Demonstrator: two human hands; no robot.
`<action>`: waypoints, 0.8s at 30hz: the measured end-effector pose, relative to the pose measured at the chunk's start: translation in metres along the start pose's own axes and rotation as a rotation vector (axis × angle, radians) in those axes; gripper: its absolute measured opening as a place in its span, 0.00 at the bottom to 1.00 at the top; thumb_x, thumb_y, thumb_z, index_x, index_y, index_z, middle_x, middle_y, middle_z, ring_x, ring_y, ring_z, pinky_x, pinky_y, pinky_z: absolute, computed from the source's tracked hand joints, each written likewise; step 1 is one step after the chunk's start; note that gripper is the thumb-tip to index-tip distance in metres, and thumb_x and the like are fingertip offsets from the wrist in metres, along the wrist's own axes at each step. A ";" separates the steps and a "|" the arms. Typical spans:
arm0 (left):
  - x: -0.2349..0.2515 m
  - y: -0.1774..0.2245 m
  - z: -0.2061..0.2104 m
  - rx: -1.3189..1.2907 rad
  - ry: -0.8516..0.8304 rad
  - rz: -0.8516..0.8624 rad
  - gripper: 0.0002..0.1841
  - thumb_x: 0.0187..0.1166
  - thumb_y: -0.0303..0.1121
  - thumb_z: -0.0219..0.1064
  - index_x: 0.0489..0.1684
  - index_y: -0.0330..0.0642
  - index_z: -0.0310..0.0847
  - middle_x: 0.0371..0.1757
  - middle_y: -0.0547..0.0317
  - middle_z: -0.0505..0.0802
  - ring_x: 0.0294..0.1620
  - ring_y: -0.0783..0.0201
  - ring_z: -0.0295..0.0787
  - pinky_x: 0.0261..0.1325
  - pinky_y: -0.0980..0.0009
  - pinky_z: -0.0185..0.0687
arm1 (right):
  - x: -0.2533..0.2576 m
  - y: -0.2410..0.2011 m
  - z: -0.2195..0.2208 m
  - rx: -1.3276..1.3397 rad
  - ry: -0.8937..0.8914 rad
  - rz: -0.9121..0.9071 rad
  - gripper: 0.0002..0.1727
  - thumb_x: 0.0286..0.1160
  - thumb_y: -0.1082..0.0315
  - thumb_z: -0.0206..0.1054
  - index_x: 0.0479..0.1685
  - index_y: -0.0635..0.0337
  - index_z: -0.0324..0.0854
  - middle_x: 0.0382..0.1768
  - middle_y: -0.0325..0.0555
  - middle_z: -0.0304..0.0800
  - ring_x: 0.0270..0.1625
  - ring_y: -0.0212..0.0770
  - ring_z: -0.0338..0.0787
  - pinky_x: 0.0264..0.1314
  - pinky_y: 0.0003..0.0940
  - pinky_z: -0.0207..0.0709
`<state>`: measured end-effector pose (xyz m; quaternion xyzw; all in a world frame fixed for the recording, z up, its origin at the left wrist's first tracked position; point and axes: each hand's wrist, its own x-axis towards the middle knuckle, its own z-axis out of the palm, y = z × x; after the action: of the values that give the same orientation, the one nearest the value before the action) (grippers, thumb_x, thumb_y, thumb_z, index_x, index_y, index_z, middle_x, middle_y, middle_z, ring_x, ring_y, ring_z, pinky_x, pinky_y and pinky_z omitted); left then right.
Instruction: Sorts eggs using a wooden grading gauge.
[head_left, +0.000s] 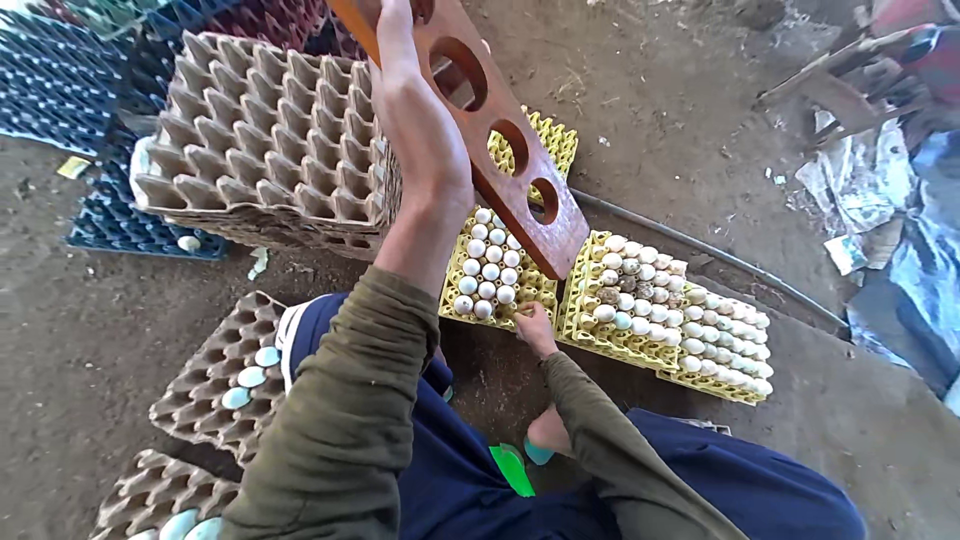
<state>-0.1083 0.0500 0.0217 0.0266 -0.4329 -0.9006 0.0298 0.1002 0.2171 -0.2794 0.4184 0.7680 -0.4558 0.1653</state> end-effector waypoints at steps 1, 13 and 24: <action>0.001 0.001 0.000 -0.002 -0.005 0.013 0.22 0.94 0.43 0.37 0.66 0.36 0.69 0.51 0.44 0.88 0.51 0.50 0.91 0.55 0.51 0.90 | 0.008 -0.010 -0.001 -0.192 -0.008 -0.065 0.32 0.73 0.60 0.72 0.78 0.58 0.72 0.59 0.58 0.88 0.57 0.53 0.90 0.62 0.54 0.82; 0.015 0.009 -0.015 -0.032 0.034 0.060 0.26 0.95 0.46 0.32 0.74 0.37 0.65 0.51 0.44 0.88 0.50 0.49 0.92 0.55 0.49 0.90 | 0.046 -0.028 -0.004 -0.669 -0.093 -0.255 0.33 0.71 0.53 0.72 0.76 0.55 0.76 0.79 0.58 0.71 0.69 0.57 0.85 0.67 0.56 0.82; 0.016 0.008 -0.011 -0.034 0.042 0.074 0.26 0.94 0.44 0.29 0.56 0.34 0.71 0.45 0.42 0.88 0.49 0.47 0.91 0.54 0.48 0.90 | 0.069 -0.057 -0.017 -0.704 -0.035 -0.131 0.32 0.71 0.57 0.70 0.80 0.41 0.75 0.82 0.66 0.65 0.67 0.64 0.85 0.63 0.63 0.81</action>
<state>-0.1233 0.0346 0.0207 0.0288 -0.4176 -0.9053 0.0727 0.0157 0.2517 -0.2820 0.2779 0.9002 -0.1799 0.2830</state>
